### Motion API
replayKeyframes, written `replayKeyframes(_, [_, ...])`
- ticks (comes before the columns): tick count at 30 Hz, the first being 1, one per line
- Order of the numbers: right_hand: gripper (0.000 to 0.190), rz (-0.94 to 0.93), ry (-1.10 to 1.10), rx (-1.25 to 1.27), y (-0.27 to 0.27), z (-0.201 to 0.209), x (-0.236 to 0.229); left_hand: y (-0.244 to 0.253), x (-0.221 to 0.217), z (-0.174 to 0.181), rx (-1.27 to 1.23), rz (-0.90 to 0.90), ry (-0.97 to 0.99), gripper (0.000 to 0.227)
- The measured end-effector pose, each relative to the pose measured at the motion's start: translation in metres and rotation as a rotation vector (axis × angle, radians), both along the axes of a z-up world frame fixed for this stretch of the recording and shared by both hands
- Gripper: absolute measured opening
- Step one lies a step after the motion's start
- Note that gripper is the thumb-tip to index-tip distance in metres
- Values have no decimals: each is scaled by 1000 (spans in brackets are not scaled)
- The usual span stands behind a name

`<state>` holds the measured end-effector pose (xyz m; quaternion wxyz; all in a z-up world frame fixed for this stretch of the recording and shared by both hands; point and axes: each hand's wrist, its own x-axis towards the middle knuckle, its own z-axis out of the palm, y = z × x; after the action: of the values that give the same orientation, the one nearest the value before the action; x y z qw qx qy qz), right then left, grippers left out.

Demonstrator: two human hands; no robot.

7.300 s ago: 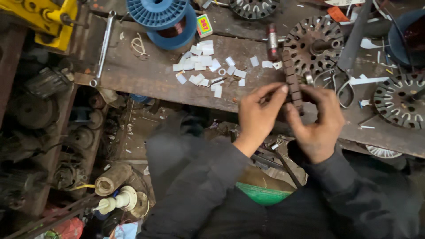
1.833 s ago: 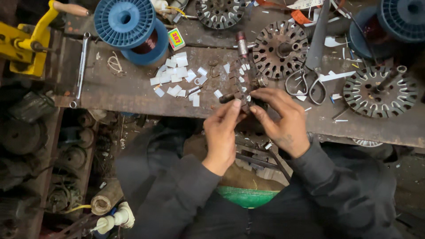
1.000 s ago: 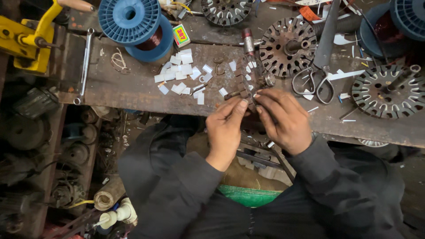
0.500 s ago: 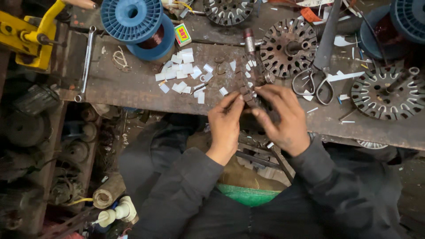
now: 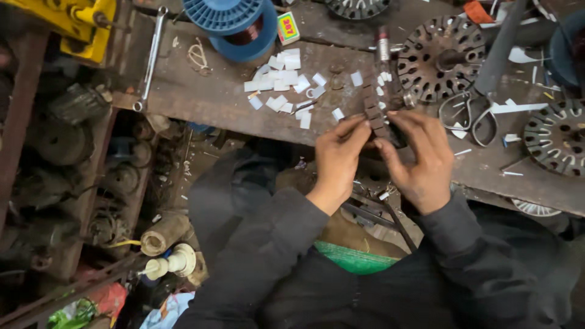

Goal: The person inserts small white rectangular insulating pieces into the slots of a circular metal motor stator. They pick up the pieces from a pile on the workbench and place them one by one into the stator's slots, rotating the stator as needed to access different positions.

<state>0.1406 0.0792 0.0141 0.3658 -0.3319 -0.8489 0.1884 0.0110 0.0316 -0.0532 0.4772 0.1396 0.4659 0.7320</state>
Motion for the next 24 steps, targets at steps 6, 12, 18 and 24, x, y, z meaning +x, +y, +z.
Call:
replayKeyframes(6, [43, -2, -24, -4, 2, 1, 0, 15, -5, 7, -58, -18, -60, 28])
replayKeyframes(12, [46, 16, -21, 23, 5, 8, 6, 15, -62, 47, -324, -353, 436, 31])
replayKeyframes(18, [31, -38, -5, 79, 4, 16, 13, 19, -194, 89, -432, -76, 1681, 29])
replayKeyframes(24, [28, -90, -24, 83, 3, 17, 16, 44, -216, 63, -415, -167, 1838, 33])
